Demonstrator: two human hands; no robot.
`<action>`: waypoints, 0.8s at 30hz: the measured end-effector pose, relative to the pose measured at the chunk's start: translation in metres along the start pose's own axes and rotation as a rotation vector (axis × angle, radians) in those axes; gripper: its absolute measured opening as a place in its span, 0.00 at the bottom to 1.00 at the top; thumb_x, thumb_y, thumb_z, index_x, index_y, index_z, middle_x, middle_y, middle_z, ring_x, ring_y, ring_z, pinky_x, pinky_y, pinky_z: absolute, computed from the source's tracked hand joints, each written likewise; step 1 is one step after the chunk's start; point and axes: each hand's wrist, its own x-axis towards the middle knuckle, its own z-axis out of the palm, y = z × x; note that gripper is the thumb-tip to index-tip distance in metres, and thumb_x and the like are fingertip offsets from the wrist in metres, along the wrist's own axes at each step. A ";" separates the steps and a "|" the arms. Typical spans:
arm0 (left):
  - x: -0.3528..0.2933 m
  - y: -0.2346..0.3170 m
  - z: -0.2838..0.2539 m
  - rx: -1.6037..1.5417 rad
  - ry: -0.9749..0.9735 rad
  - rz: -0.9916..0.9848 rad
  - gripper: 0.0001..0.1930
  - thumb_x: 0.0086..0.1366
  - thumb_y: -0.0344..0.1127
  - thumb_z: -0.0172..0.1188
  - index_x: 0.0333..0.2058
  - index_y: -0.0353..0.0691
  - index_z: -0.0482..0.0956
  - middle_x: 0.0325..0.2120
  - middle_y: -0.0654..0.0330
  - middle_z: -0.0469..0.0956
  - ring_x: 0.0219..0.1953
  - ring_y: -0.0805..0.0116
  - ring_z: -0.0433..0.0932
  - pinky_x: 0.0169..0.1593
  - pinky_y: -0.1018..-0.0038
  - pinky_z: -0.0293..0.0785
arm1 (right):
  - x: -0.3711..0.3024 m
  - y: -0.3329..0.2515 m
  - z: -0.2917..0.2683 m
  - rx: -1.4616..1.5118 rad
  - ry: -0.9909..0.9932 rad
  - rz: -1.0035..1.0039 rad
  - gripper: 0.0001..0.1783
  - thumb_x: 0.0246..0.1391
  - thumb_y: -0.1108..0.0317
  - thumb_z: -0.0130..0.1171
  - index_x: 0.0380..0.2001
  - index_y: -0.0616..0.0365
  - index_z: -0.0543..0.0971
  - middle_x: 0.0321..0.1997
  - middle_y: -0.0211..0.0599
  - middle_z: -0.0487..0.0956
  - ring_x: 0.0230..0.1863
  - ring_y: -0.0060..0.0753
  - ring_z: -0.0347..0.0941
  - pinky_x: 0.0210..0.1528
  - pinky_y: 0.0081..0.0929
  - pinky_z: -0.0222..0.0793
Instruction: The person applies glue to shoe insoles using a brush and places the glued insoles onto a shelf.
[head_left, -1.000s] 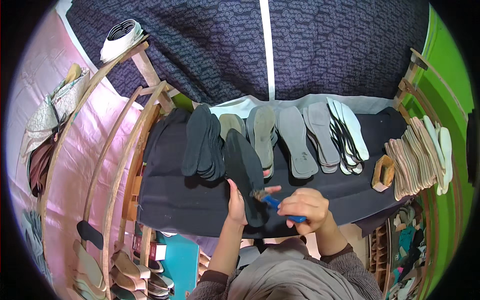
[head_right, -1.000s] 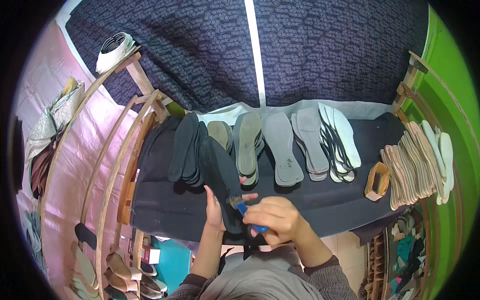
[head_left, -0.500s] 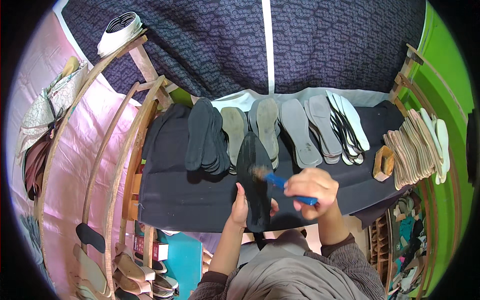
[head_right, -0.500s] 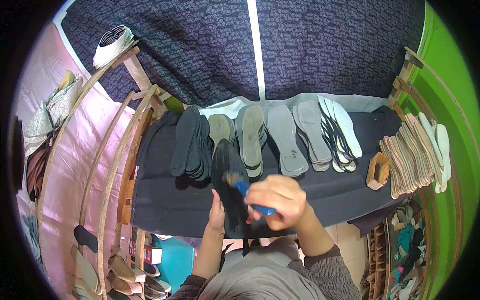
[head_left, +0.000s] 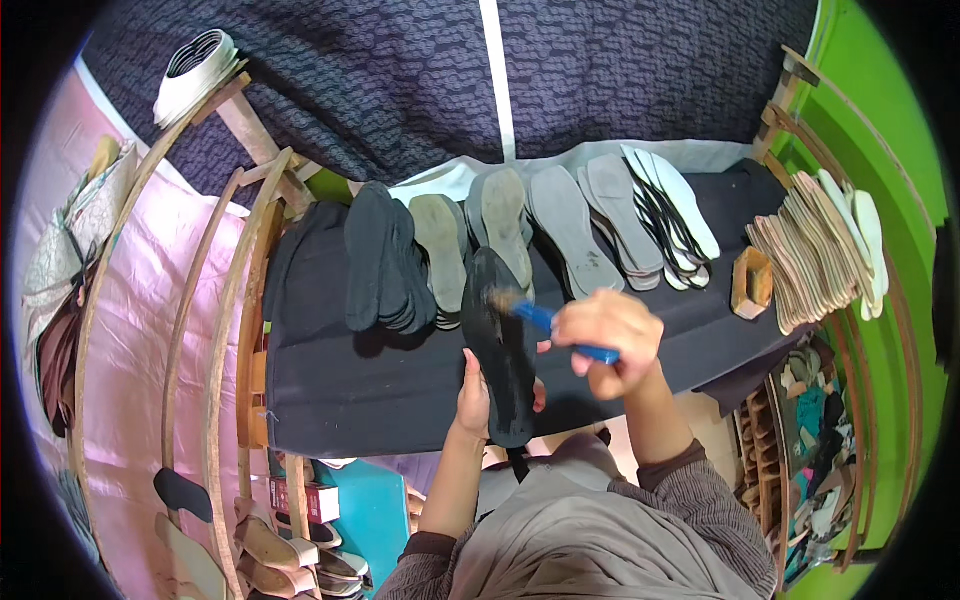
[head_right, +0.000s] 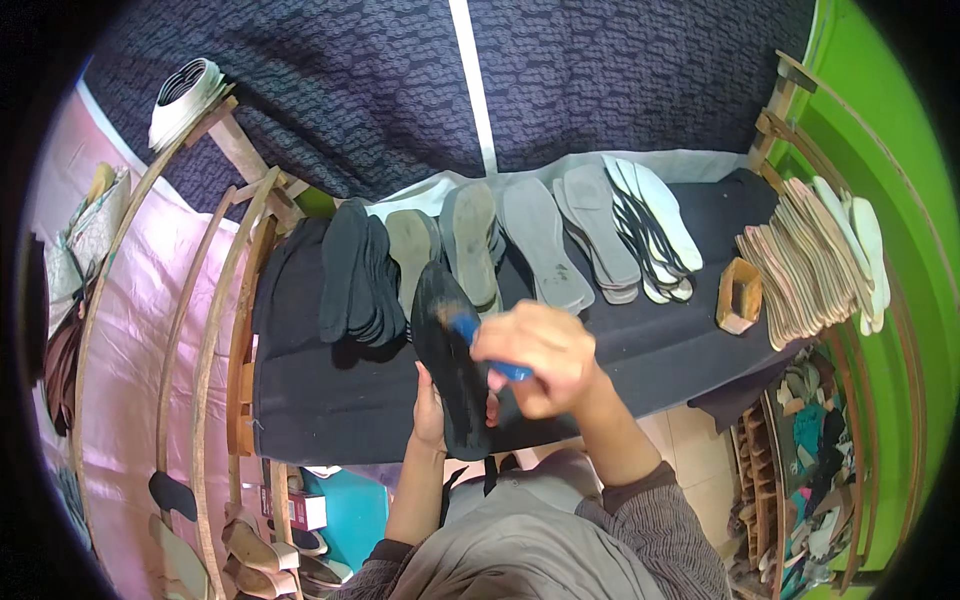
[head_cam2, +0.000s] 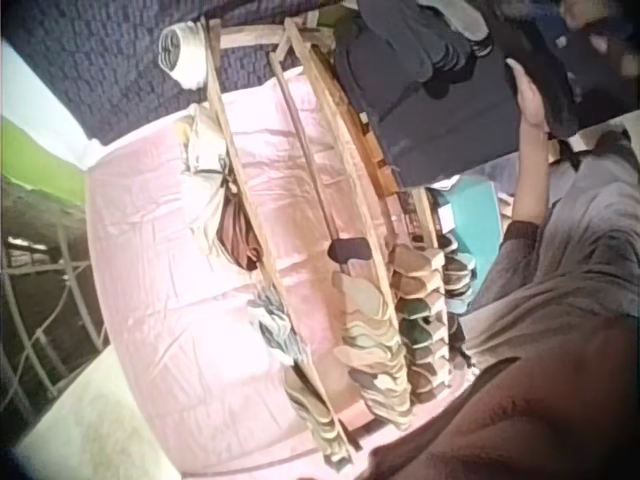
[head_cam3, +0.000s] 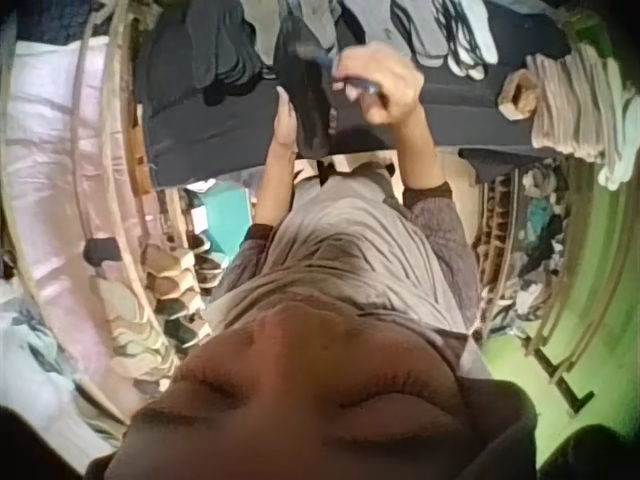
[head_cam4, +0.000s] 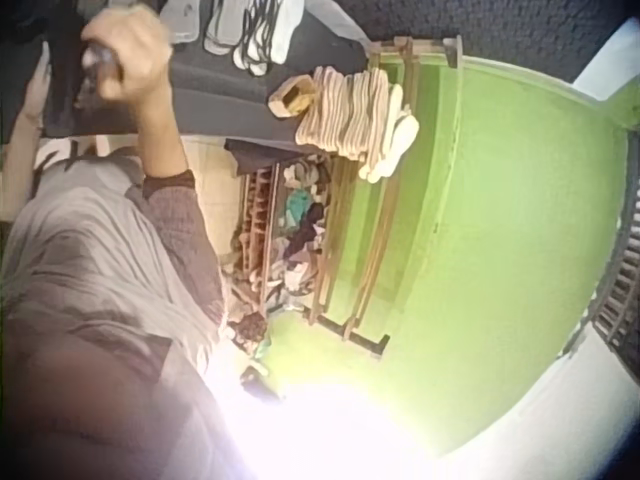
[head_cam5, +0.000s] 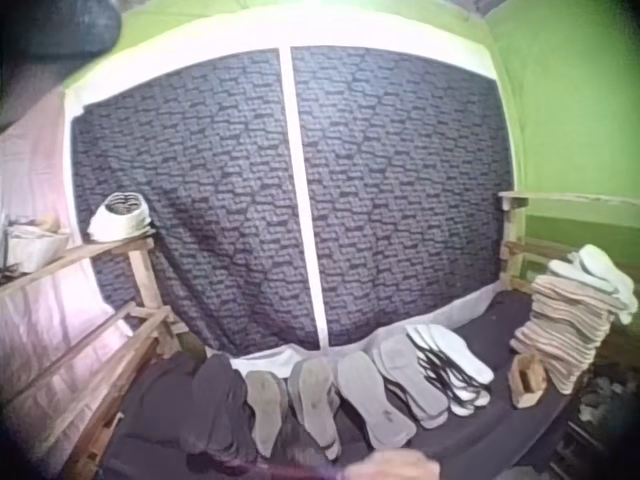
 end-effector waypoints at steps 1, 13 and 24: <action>0.001 -0.002 0.003 -0.027 -0.029 -0.012 0.50 0.59 0.74 0.19 0.58 0.29 0.59 0.24 0.51 0.75 0.26 0.64 0.73 0.32 0.73 0.69 | 0.003 0.007 0.000 -0.063 0.056 -0.014 0.09 0.34 0.74 0.55 0.24 0.62 0.77 0.24 0.40 0.78 0.23 0.36 0.75 0.24 0.26 0.67; 0.013 -0.002 0.002 -0.189 0.295 0.154 0.47 0.60 0.72 0.22 0.59 0.32 0.58 0.43 0.48 0.73 0.34 0.62 0.77 0.34 0.69 0.75 | -0.050 -0.010 0.014 0.122 -0.140 0.114 0.16 0.25 0.77 0.58 0.27 0.62 0.77 0.28 0.41 0.77 0.22 0.40 0.70 0.25 0.28 0.66; -0.001 -0.003 -0.026 -0.277 -0.006 0.203 0.44 0.60 0.72 0.24 0.62 0.40 0.54 0.56 0.53 0.64 0.42 0.48 0.77 0.38 0.61 0.76 | -0.051 -0.009 0.025 0.086 -0.118 0.161 0.15 0.26 0.77 0.58 0.26 0.61 0.77 0.29 0.40 0.77 0.24 0.40 0.71 0.27 0.29 0.67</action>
